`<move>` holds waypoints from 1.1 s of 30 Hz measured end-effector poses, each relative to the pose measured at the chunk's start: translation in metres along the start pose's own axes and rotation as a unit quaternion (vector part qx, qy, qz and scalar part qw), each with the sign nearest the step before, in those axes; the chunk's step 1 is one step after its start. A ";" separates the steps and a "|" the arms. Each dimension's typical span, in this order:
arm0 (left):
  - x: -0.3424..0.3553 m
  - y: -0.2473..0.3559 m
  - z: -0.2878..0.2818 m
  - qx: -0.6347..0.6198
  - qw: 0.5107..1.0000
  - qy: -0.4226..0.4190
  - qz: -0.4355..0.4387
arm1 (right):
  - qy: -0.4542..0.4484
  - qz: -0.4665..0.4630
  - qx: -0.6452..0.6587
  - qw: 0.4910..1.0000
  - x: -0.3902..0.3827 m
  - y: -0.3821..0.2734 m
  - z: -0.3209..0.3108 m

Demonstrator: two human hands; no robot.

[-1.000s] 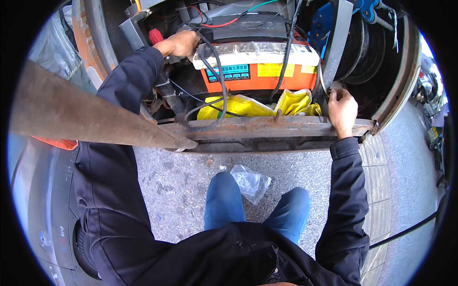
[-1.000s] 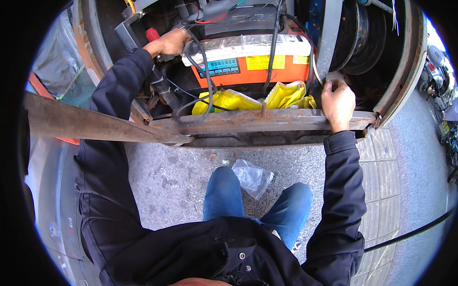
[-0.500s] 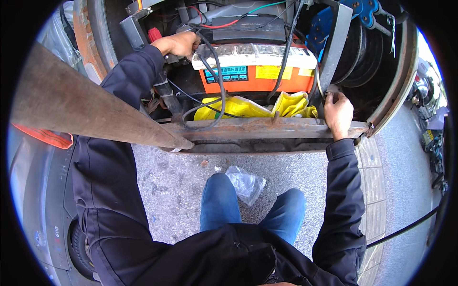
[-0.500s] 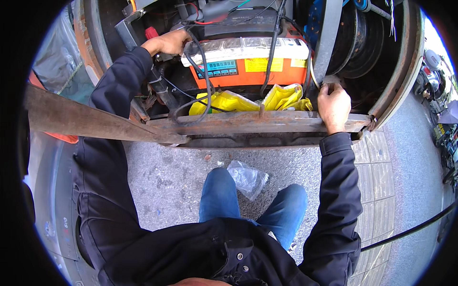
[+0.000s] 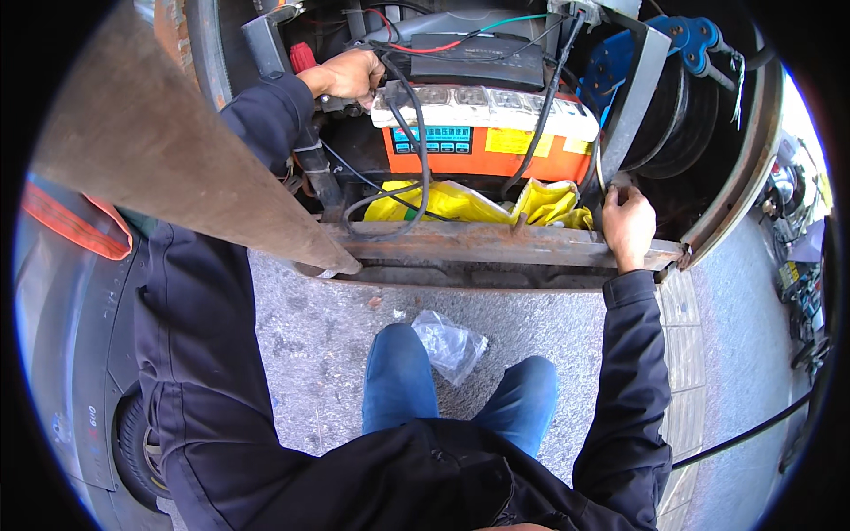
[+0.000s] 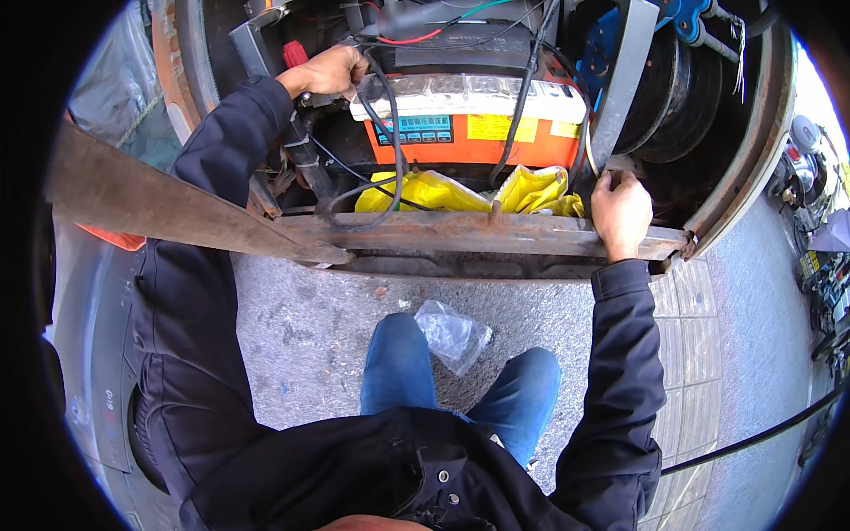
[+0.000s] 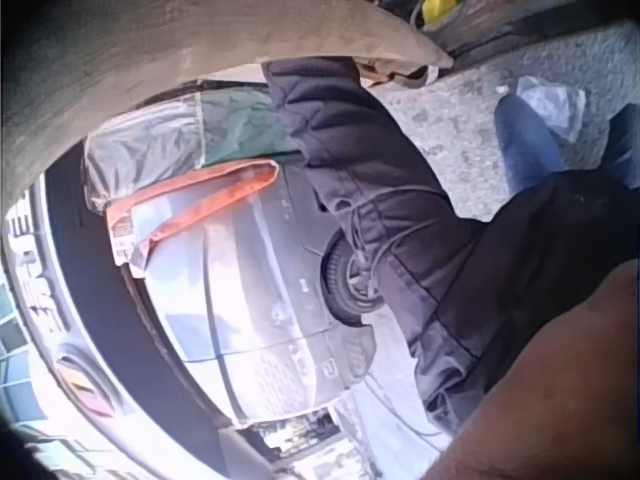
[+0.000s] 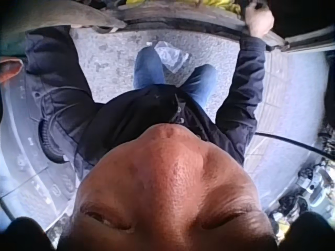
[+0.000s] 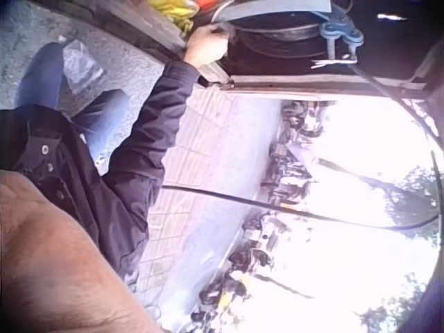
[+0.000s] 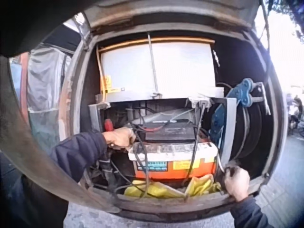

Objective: The person kneels beside an open compartment of a three-wheeled vehicle and uses a wrench to tighten connections on an orange battery pack. They repeatedly adjust wires and secure the battery within the frame.

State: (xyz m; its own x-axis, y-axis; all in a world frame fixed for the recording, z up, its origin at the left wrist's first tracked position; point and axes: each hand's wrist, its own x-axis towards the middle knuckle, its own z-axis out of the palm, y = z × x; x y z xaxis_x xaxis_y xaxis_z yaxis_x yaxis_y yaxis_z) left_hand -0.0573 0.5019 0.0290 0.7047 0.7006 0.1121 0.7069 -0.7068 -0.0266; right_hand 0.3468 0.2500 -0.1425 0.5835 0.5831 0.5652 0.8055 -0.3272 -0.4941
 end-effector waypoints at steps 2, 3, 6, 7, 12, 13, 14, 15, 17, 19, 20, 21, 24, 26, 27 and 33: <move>-0.001 0.009 0.001 0.044 0.999 -0.006 -0.012 | 0.000 0.003 0.013 1.000 -0.002 0.001 0.000; -0.001 0.013 0.001 0.062 0.998 -0.010 -0.033 | 0.000 0.004 0.014 1.000 0.000 0.000 -0.001; 0.001 0.003 0.001 0.054 0.998 -0.033 0.002 | -0.007 -0.002 0.024 1.000 0.001 0.001 -0.001; 0.003 0.002 0.000 0.059 0.996 -0.062 -0.003 | -0.005 -0.002 0.026 1.000 0.001 0.002 -0.001; 0.010 -0.014 -0.003 0.027 0.991 -0.130 -0.034 | -0.006 -0.002 0.024 1.000 0.001 0.001 0.002; 0.010 -0.008 -0.002 0.041 0.992 -0.114 -0.026 | -0.005 0.003 0.024 1.000 0.000 0.001 0.001; 0.008 -0.001 0.000 0.055 0.994 -0.097 -0.019 | -0.005 0.005 0.020 1.000 0.000 0.002 0.000; 0.006 0.004 0.001 0.044 0.997 -0.062 -0.017 | -0.005 0.008 0.016 1.000 0.000 0.004 0.000; 0.003 0.008 -0.002 0.072 0.996 -0.057 -0.011 | -0.011 0.014 0.013 1.000 -0.002 0.000 -0.001; 0.003 0.007 -0.001 0.085 0.995 -0.046 -0.002 | -0.009 0.010 0.013 1.000 -0.001 -0.001 -0.003; 0.005 0.004 0.002 0.085 0.996 -0.039 0.003 | -0.009 0.009 0.013 1.000 -0.001 -0.002 -0.003; 0.005 0.001 0.005 0.085 0.996 -0.031 0.009 | -0.011 0.007 0.020 1.000 -0.002 -0.002 -0.002; 0.006 -0.007 -0.001 0.046 0.996 -0.076 0.008 | -0.006 0.006 0.035 0.999 -0.001 0.000 -0.001; 0.009 -0.006 -0.002 0.042 0.994 -0.097 -0.012 | -0.006 0.006 0.038 0.999 -0.001 0.001 0.000; 0.010 -0.006 -0.002 0.040 0.993 -0.108 -0.022 | -0.009 0.006 0.034 0.999 0.001 0.003 0.000; 0.004 0.006 0.001 0.102 0.993 -0.054 0.003 | -0.004 0.012 0.028 1.000 -0.001 0.001 -0.003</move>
State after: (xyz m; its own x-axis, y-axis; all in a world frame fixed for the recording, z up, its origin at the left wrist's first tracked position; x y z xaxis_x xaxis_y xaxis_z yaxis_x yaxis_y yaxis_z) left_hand -0.0506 0.5007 0.0287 0.7042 0.7100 0.0046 0.6920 -0.6849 -0.2281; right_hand 0.3470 0.2472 -0.1413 0.6011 0.5824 0.5472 0.7843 -0.2984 -0.5440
